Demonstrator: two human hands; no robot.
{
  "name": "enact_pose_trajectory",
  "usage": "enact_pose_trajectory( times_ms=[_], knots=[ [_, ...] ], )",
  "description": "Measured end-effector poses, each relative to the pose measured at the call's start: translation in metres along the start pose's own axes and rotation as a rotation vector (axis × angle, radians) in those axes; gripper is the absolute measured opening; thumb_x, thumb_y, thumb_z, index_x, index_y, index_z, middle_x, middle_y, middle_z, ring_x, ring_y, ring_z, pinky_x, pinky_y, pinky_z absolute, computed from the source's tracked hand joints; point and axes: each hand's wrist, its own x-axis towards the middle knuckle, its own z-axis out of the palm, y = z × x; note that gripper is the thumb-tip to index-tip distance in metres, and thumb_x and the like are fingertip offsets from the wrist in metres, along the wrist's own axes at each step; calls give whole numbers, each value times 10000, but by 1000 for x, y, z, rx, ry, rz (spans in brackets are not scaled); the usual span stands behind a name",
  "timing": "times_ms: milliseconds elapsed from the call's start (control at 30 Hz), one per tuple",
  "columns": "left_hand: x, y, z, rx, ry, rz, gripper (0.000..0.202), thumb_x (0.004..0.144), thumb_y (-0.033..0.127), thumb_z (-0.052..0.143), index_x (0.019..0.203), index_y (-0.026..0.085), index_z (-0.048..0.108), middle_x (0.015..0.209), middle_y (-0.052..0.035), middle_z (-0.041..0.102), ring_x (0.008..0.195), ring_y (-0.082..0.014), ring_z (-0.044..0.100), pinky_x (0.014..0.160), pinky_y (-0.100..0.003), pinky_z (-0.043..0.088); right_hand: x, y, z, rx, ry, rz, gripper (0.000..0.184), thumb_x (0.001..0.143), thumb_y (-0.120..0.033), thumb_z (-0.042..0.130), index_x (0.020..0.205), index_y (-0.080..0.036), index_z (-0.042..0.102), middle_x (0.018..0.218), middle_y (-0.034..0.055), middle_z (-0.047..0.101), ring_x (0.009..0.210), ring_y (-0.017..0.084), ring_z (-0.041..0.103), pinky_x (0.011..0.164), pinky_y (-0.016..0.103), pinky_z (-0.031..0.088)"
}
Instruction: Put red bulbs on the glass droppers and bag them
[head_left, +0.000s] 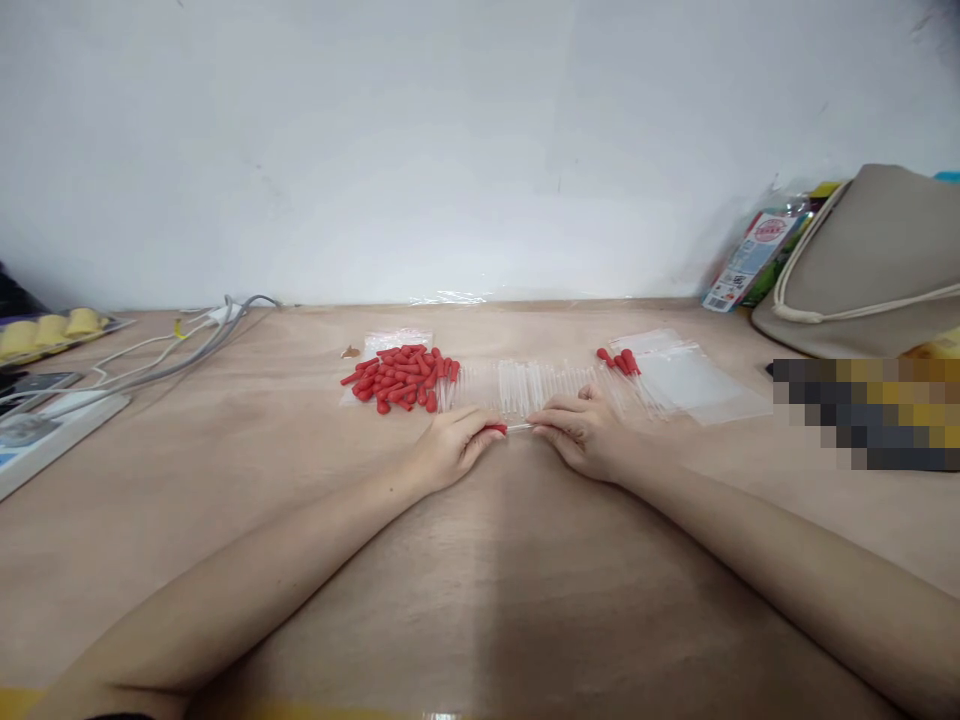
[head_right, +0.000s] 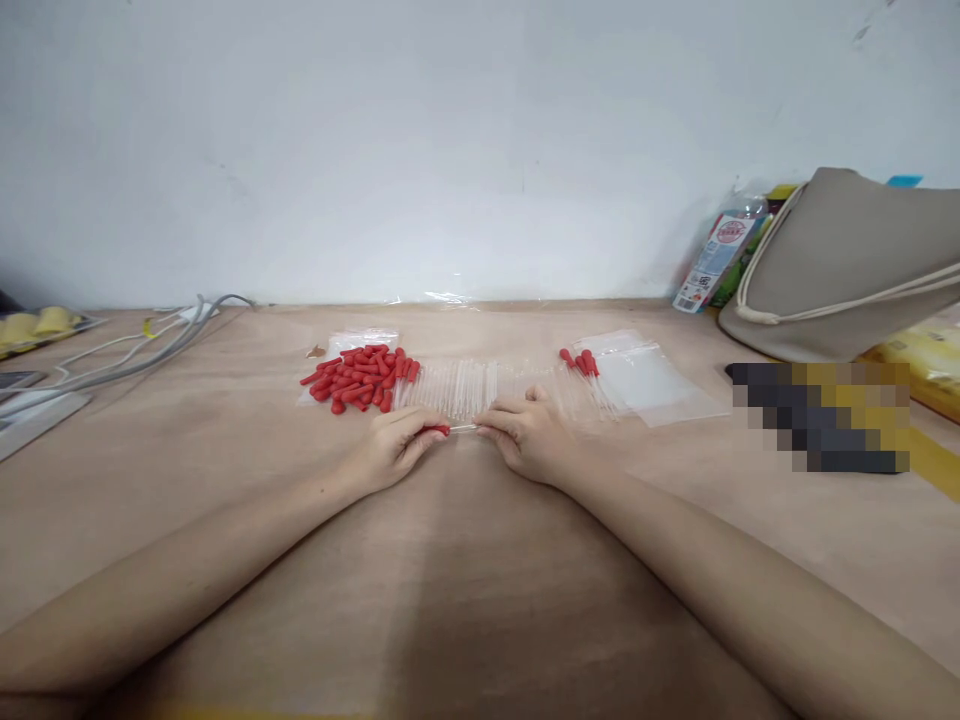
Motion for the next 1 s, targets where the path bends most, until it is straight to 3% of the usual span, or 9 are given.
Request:
enact_pose_trajectory(
  times_ms=[367,600,1000],
  knots=[
    [-1,-2,2,66,1,-5,154,862,254,479,919,154,582,812,-44,645,727,-131,594,661,-245,479,3,-12,-7,-184,-22,-17,259,857,-207,423,690,-179,620,645,8,606,544,101,439,641,306,234],
    [-1,-1,1,43,-57,23,159,865,247,471,924,143,576,813,-54,641,727,-132,587,658,-247,473,6,-14,-6,-117,-76,-26,260,865,-195,384,687,-157,572,659,15,594,557,105,439,636,299,226],
    [2,0,2,54,-34,53,147,861,230,464,907,139,570,788,-51,632,709,-132,580,646,-241,468,11,-19,2,-148,-169,19,293,882,-211,344,718,-144,578,698,37,613,573,115,453,657,297,222]
  ],
)
